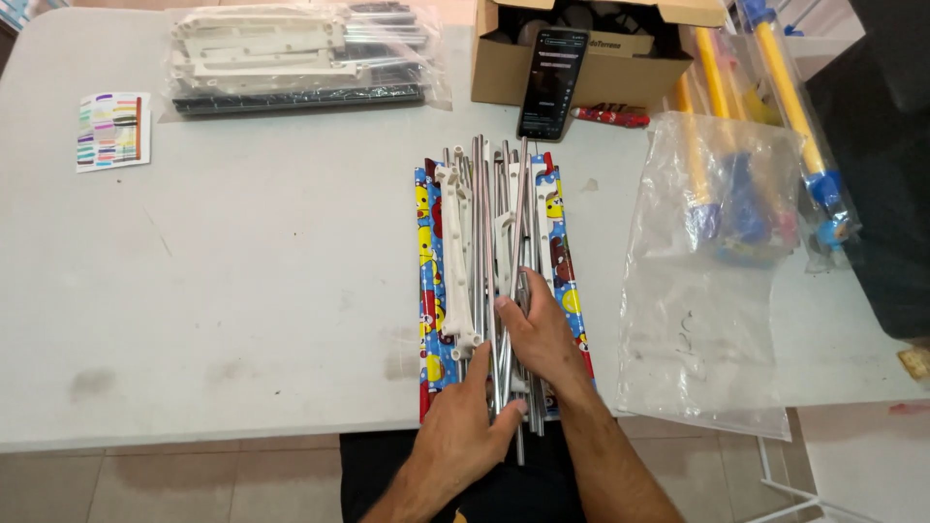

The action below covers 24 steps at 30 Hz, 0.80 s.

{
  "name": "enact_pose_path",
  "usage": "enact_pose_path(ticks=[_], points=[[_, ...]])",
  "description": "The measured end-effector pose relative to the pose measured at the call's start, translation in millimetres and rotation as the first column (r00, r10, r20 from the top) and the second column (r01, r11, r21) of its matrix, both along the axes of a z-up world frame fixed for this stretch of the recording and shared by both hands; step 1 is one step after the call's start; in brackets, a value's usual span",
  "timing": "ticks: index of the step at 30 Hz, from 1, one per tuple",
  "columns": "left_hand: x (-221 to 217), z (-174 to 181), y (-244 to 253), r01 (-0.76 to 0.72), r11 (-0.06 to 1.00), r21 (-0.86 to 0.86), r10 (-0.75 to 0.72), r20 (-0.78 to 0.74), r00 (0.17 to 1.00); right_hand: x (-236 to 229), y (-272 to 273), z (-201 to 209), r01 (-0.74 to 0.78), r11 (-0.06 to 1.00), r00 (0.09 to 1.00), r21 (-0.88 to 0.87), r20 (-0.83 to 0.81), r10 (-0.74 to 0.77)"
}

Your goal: Disassembling and packing shelf components by inserting metal rods into fabric sleeves and placing them into a plastic bag.

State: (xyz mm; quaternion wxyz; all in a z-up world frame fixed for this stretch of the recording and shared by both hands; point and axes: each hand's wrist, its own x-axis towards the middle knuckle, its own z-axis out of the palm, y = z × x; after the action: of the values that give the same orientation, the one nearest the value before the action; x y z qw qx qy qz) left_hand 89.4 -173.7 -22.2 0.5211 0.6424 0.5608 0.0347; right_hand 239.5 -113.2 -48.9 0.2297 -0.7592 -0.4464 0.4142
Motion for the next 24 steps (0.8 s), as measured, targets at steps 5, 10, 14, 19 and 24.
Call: enact_pose_path(ticks=[5, 10, 14, 19, 24], points=[[0, -4, 1, 0.024, 0.993, 0.119, -0.024, -0.004, 1.000, -2, -1, 6, 0.036, 0.998, 0.997, 0.042, 0.066, -0.039], [0, -19, -6, 0.126, 0.967, 0.221, -0.110, -0.081, 0.991, 7, 3, -4, 0.061, 0.994, 0.998, 0.086, 0.018, -0.063], [0, -34, -9, 0.170, 0.942, 0.290, -0.133, -0.142, 0.981, 7, 11, -3, 0.128, 0.984, 0.992, 0.123, -0.031, -0.125], [-3, -41, -13, 0.166, 0.931, 0.324, -0.129, -0.132, 0.983, 8, 17, -11, 0.165, 0.941, 0.986, 0.295, -0.060, -0.154], [-8, -44, -22, 0.180, 0.872, 0.456, -0.163, -0.077, 0.984, 5, 22, 2, 0.424, 0.898, 0.868, 0.116, -0.335, -0.366]])
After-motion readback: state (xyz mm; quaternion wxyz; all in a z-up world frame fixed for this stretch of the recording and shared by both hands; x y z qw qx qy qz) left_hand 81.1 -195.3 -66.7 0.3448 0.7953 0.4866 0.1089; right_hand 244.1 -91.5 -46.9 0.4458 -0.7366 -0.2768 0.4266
